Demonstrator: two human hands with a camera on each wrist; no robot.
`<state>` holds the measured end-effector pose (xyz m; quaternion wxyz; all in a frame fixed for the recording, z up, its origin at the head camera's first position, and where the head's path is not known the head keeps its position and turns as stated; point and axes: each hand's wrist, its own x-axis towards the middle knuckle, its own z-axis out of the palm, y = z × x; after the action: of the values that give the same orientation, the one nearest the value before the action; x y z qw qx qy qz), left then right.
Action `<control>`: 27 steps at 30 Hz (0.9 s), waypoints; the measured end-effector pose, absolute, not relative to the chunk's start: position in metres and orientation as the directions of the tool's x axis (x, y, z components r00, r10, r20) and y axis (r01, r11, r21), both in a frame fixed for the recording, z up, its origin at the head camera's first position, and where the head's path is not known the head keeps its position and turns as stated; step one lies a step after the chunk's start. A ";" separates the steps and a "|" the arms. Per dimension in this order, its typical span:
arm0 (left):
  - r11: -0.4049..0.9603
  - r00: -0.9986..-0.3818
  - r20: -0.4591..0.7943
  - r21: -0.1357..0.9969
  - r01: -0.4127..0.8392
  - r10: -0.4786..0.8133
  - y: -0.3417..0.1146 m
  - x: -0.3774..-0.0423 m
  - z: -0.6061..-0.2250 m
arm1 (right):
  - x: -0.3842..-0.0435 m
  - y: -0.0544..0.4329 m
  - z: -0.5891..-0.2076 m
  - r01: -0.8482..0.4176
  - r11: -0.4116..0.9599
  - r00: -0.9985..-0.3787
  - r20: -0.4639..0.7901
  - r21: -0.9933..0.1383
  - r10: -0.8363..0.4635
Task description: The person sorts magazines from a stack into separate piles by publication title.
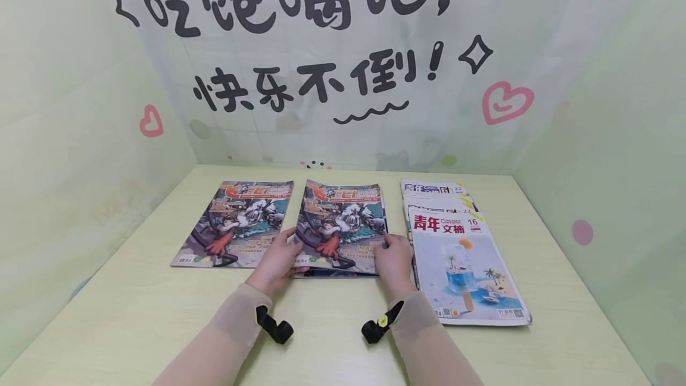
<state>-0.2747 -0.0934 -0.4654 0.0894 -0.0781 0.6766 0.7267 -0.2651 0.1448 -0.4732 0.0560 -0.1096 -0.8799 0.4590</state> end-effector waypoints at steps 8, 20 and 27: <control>-0.168 -0.956 -0.294 0.942 -0.291 0.010 -0.094 -0.275 -0.466 | -0.266 0.144 -0.475 0.154 0.508 -0.964 -0.016 -0.847 0.266; -0.219 -0.944 -0.330 0.920 -0.325 0.014 -0.095 -0.274 -0.464 | -0.268 0.144 -0.471 0.161 0.439 -0.961 -0.039 -0.884 0.274; -0.267 -0.943 -0.332 0.907 -0.325 0.020 -0.095 -0.274 -0.464 | -0.268 0.146 -0.470 0.201 0.410 -0.957 -0.089 -0.889 0.277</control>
<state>-0.2743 -0.0952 -0.4642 0.1100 -0.1283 0.5954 0.7855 -0.2680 0.1456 -0.4703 0.0361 -0.1425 -0.8390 0.5239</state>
